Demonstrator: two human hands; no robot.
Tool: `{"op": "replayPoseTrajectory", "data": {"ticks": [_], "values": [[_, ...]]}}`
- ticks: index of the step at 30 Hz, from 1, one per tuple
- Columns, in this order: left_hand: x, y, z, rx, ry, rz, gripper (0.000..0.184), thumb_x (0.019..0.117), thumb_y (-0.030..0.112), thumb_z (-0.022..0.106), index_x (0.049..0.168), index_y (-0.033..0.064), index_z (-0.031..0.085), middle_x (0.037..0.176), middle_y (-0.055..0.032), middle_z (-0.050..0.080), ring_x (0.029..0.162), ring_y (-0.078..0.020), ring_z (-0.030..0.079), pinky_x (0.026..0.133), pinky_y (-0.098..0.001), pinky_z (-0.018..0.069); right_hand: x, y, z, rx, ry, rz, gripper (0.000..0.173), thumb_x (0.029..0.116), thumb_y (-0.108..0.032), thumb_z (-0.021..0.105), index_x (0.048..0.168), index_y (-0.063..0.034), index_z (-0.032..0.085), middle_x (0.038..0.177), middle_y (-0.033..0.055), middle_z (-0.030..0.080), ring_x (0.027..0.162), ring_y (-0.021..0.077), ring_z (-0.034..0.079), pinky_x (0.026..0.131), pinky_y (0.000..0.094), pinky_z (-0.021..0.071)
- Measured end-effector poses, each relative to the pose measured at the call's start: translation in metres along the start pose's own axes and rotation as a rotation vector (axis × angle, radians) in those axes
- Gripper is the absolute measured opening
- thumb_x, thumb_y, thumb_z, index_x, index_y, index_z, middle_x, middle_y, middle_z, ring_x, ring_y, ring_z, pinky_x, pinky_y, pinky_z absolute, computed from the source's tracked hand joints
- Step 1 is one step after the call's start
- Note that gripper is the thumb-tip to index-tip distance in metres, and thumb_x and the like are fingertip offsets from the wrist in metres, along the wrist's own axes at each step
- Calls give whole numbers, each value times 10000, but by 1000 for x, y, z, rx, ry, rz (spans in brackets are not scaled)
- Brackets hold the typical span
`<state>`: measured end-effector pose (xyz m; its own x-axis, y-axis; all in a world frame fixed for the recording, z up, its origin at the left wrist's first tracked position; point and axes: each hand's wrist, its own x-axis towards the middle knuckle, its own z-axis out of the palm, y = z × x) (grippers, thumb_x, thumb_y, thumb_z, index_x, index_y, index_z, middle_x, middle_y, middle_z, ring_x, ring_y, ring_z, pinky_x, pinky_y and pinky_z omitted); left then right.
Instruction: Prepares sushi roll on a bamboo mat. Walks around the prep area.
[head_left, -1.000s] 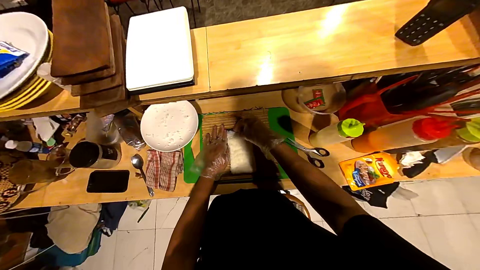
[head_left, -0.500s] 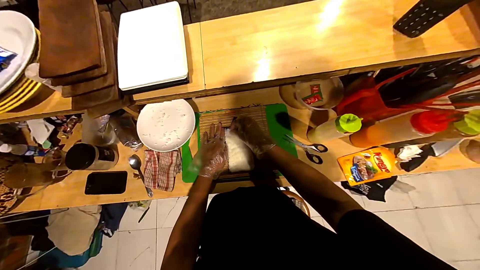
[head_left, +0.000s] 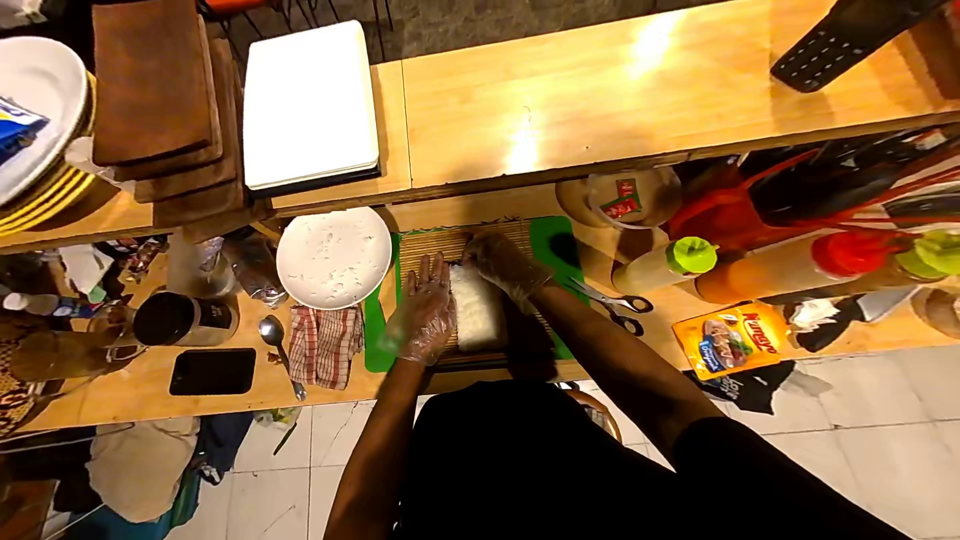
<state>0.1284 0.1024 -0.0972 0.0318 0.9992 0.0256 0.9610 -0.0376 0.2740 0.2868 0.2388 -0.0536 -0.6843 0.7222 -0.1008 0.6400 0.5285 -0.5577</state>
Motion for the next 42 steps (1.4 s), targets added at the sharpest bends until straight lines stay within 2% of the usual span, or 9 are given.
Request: {"op": "replayPoseTrajectory", "data": {"ticks": [6,12,16,21,25,30,34,38,42], "values": [[-1,-1,2,-17,-9,-3,612,1070,320,334,1632,97,241,1723,-40,140,1596,-237,44,1275,-573,68,-3,2,18,34,75,-17,218,1001,-191,609,1053,-3,708,1107,191,689,1097,322,658,1000,470,519],[-1,1,2,0,-13,-19,602,1079,321,325,1632,98,243,1721,-37,154,1595,-230,52,1276,-563,66,0,4,5,57,66,13,123,952,-111,670,985,-43,768,1055,153,729,1044,301,688,989,487,534],[-2,-1,2,-5,-22,-2,609,1068,315,337,1629,94,251,1719,-42,163,1595,-233,53,1275,-568,64,1,3,8,1,45,-24,149,971,-123,644,981,-13,745,1078,187,703,1082,326,664,1014,473,506],[1,-1,0,45,-20,-13,609,1066,324,320,1630,104,255,1720,-37,158,1594,-230,71,1272,-563,100,11,10,7,65,57,-67,150,946,-157,685,938,-28,759,1007,162,714,1019,299,673,970,475,527],[0,0,0,11,-32,-8,613,1066,325,320,1633,105,244,1723,-37,143,1595,-225,48,1275,-564,69,8,-2,8,4,38,-34,196,1004,-127,597,1036,32,706,1088,207,693,1083,327,656,1008,466,502],[1,-1,2,31,-6,-15,600,1069,321,307,1629,111,261,1722,-37,147,1595,-226,59,1275,-565,79,15,-4,6,82,-2,20,224,945,-182,702,1045,18,699,1082,197,685,1070,318,651,983,475,517],[0,0,1,-3,-34,-6,614,1071,323,322,1637,107,226,1727,-44,113,1596,-233,25,1276,-566,57,19,-3,6,46,-35,4,236,978,-174,652,1087,29,701,1131,219,684,1126,347,644,1016,507,499],[0,-2,7,12,27,3,593,1069,317,313,1626,118,276,1720,-24,159,1595,-224,60,1280,-558,88,24,1,-2,114,-16,18,171,906,-151,727,963,11,734,1009,185,700,999,311,665,931,491,527],[-1,-2,7,-43,14,3,598,1067,311,325,1626,104,269,1721,-36,149,1596,-226,44,1278,-563,61,15,-1,8,315,8,86,180,909,-132,732,1002,15,681,995,164,679,962,261,654,884,461,541]]}}
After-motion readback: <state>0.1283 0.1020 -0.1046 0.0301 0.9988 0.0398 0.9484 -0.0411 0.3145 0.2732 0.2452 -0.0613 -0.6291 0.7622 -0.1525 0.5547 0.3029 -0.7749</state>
